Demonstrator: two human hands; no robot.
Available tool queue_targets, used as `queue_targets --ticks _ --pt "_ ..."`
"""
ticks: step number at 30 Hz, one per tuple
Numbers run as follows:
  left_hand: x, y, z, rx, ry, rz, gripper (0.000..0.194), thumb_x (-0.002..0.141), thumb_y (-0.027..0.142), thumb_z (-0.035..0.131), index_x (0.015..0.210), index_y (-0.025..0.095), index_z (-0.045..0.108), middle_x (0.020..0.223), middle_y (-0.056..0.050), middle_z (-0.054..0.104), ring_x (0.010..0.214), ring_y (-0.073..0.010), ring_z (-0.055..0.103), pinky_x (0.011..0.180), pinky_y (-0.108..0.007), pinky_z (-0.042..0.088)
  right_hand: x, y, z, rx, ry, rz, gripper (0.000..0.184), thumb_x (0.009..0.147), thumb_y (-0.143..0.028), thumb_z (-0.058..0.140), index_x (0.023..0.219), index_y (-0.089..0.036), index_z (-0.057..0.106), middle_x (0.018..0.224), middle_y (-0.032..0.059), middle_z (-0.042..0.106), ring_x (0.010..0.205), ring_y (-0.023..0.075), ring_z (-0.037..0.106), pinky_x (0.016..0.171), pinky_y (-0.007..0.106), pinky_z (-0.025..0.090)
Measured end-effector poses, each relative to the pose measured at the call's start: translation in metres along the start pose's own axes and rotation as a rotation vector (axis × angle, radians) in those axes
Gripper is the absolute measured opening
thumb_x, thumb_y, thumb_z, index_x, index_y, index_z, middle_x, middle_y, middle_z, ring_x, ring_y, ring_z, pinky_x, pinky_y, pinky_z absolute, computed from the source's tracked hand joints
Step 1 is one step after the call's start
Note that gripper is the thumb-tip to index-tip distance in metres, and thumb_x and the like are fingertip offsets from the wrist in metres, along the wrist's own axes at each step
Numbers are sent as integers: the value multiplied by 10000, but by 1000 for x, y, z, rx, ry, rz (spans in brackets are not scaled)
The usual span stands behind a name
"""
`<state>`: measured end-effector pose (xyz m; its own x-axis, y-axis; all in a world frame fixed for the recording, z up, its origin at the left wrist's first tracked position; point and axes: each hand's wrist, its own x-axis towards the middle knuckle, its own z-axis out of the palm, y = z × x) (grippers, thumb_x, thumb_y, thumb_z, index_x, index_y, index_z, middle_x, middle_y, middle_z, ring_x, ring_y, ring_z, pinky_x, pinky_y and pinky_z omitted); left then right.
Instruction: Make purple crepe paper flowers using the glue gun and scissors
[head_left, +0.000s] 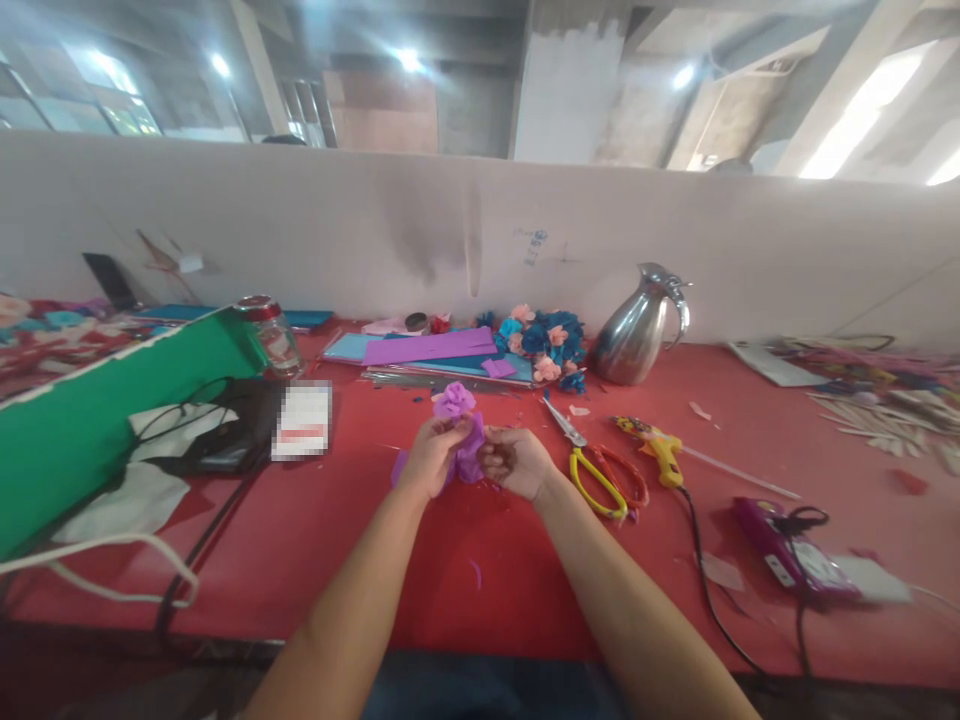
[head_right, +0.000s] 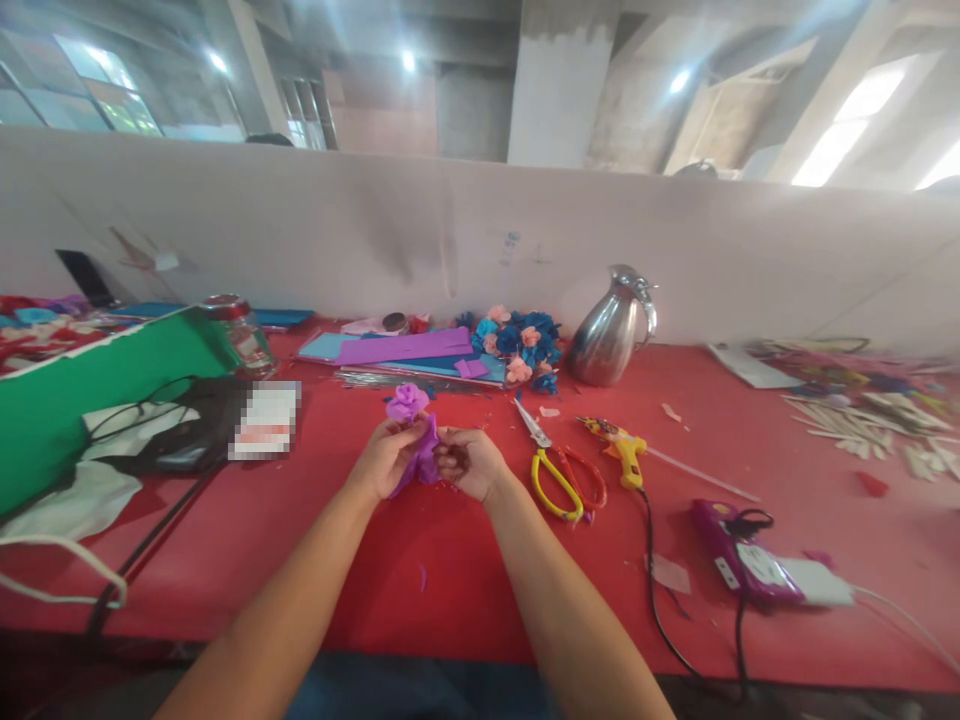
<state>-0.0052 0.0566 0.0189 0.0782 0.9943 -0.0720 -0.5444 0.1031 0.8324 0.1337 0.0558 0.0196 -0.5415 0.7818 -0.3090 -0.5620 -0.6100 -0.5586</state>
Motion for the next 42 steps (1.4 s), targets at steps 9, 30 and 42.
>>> queue_targets --ticks 9,30,42 --pt "2 2 -2 21 104 79 248 455 139 834 622 136 651 626 32 617 596 -72 550 615 -196 418 5 1 0 -93 144 -214 150 623 -157 589 641 -182 442 475 -70 382 374 42 275 356 158 112" --pt "1 -8 -1 165 57 -15 157 518 194 786 592 127 664 542 2 593 493 -83 498 490 -217 326 6 8 5 -184 222 -301 149 580 -216 614 647 -176 486 500 -83 421 380 31 301 359 164 125" --pt "-1 -5 1 147 57 -2 176 498 186 788 598 122 657 538 12 583 481 -70 479 482 -210 312 7 8 1 -85 199 -231 124 621 -186 588 688 -171 485 503 -68 435 382 38 311 359 160 125"
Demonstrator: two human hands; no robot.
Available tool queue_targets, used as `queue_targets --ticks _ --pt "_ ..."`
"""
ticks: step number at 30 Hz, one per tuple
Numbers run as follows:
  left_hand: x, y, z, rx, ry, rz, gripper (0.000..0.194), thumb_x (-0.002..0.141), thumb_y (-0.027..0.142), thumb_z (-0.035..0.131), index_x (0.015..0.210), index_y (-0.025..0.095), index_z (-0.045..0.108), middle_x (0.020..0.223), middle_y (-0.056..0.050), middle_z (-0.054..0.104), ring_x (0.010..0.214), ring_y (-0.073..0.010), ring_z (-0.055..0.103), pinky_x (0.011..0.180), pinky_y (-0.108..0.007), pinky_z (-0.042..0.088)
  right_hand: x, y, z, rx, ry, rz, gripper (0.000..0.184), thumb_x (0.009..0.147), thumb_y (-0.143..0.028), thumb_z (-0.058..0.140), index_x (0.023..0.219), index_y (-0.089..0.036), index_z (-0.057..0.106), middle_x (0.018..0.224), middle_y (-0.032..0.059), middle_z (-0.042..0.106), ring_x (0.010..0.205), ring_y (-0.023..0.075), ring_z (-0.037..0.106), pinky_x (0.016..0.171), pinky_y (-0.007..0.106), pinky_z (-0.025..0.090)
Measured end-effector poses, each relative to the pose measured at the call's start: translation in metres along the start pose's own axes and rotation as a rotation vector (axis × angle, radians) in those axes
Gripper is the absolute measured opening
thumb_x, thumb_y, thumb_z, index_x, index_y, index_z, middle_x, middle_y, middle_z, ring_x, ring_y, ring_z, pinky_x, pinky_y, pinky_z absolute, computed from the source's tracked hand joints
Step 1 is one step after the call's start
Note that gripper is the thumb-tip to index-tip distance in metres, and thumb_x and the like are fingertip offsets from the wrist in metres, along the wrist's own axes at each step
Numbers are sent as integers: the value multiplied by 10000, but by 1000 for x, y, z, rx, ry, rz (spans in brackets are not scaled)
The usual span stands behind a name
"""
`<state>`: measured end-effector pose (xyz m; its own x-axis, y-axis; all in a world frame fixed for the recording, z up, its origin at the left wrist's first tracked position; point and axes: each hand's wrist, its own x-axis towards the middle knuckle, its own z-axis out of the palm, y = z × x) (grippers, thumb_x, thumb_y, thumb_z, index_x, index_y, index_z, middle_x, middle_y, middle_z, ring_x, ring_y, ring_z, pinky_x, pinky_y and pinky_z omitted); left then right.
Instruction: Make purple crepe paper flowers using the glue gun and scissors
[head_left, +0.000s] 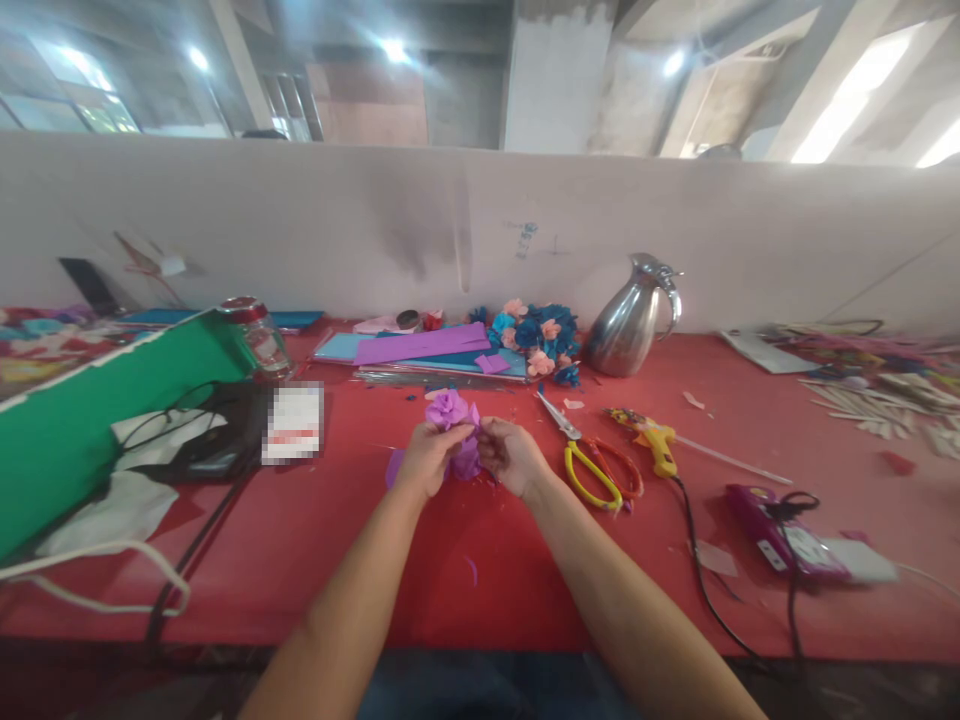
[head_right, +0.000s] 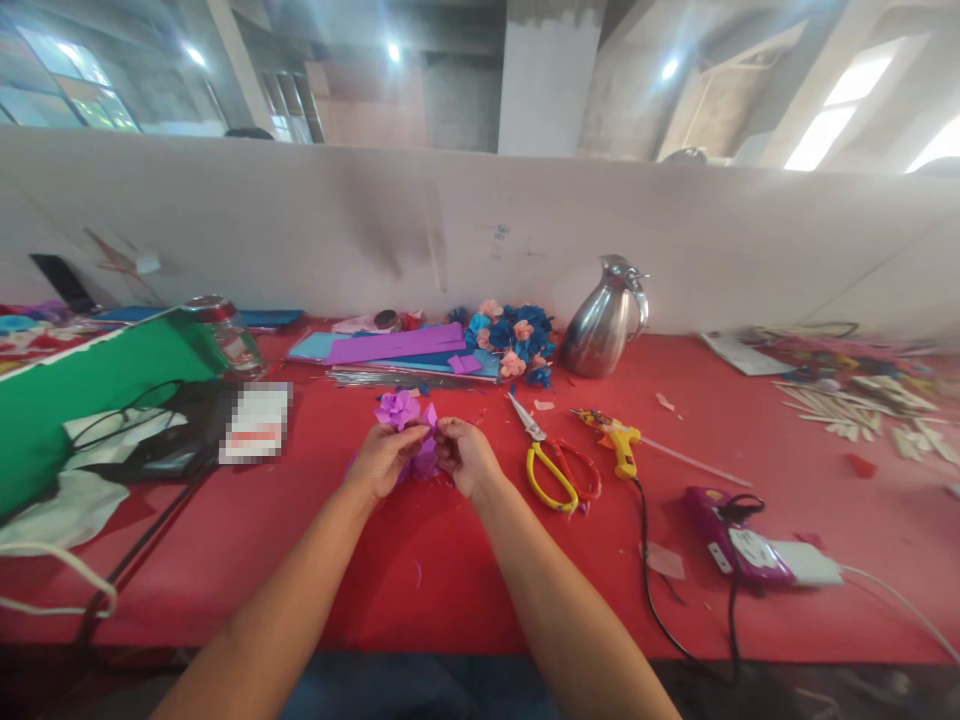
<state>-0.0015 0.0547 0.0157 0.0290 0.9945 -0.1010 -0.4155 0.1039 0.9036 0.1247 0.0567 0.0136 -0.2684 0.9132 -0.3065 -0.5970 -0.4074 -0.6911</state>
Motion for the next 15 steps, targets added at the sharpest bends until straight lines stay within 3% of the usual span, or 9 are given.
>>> queue_targets --ticks 7,11,13,15 --pt "1 2 1 -8 6 7 177 501 187 777 569 134 623 488 35 536 428 -54 418 451 -208 286 -1 -1 1 -5 -5 -2 167 609 -190 620 679 -180 469 504 -75 424 388 40 312 363 161 140" --pt "3 16 -9 -6 107 21 226 482 174 770 501 146 546 396 79 413 381 -34 359 421 -192 254 -2 -7 -1 10 25 -46 179 616 -186 610 654 -190 434 508 -76 415 388 41 307 359 164 132" --pt "-1 27 -19 46 146 -48 217 473 155 756 514 144 543 368 98 355 351 -23 313 395 -183 219 -1 -9 -3 20 42 -67 174 617 -161 594 650 -191 426 512 -74 416 387 38 301 360 164 116" --pt "-7 36 -32 119 111 -164 231 478 144 753 507 148 524 353 110 307 329 -16 269 377 -177 192 0 -11 -5 36 49 -74 165 621 -138 580 653 -191 427 515 -71 422 389 36 301 364 163 114"
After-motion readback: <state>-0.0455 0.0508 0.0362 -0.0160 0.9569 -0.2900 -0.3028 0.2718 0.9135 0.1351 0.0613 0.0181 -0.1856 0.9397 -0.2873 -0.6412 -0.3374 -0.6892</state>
